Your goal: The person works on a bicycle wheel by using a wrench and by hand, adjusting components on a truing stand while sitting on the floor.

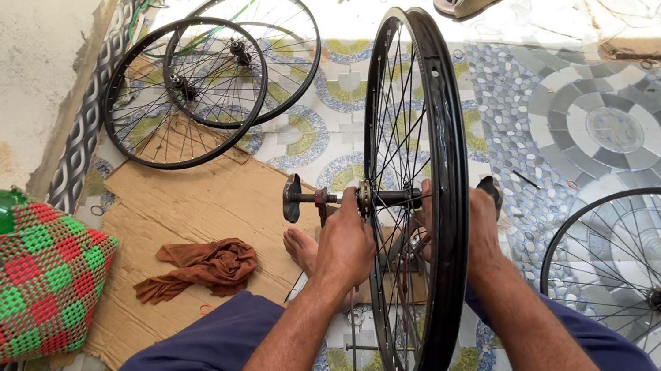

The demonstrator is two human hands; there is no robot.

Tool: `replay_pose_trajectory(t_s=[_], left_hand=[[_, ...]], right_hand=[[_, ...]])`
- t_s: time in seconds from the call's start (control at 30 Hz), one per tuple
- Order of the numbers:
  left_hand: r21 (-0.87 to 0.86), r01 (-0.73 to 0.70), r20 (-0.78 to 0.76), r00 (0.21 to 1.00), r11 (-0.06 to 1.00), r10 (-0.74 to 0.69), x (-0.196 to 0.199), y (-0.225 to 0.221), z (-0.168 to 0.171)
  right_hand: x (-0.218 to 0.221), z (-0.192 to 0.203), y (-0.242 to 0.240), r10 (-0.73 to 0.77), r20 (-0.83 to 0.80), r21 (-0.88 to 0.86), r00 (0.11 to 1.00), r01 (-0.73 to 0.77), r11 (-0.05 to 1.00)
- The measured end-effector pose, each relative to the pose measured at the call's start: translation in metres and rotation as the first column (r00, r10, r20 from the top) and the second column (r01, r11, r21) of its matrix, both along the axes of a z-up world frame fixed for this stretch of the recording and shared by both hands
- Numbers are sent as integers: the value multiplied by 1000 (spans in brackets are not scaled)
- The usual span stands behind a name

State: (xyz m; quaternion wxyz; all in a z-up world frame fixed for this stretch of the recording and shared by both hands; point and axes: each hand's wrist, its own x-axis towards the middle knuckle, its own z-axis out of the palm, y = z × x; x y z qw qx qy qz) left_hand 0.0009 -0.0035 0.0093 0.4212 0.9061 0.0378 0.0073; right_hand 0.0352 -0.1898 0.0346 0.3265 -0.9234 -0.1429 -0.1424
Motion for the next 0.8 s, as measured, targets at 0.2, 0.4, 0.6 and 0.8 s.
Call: replay_pose_trajectory(t_s=[0.2,0.4,0.6,0.8], left_hand=[[32,11,-79,997,999,-8,3,-1,5],[63,15,-117,993,998,-7,6,3,-3],[167,72,-93,994,983,-57,-5,15,8],[-32,5,-151,989,999,-10,-56,35,57]], right_hand=[[34,-7,-13,188,180,-313,965,-125,941],[25,-14,-15,228,149,-263,962,-183,947],[-25,8,-24,-127,186,169,974,96,981],[-112,29,-53,-24,542,248,840,-133,960]])
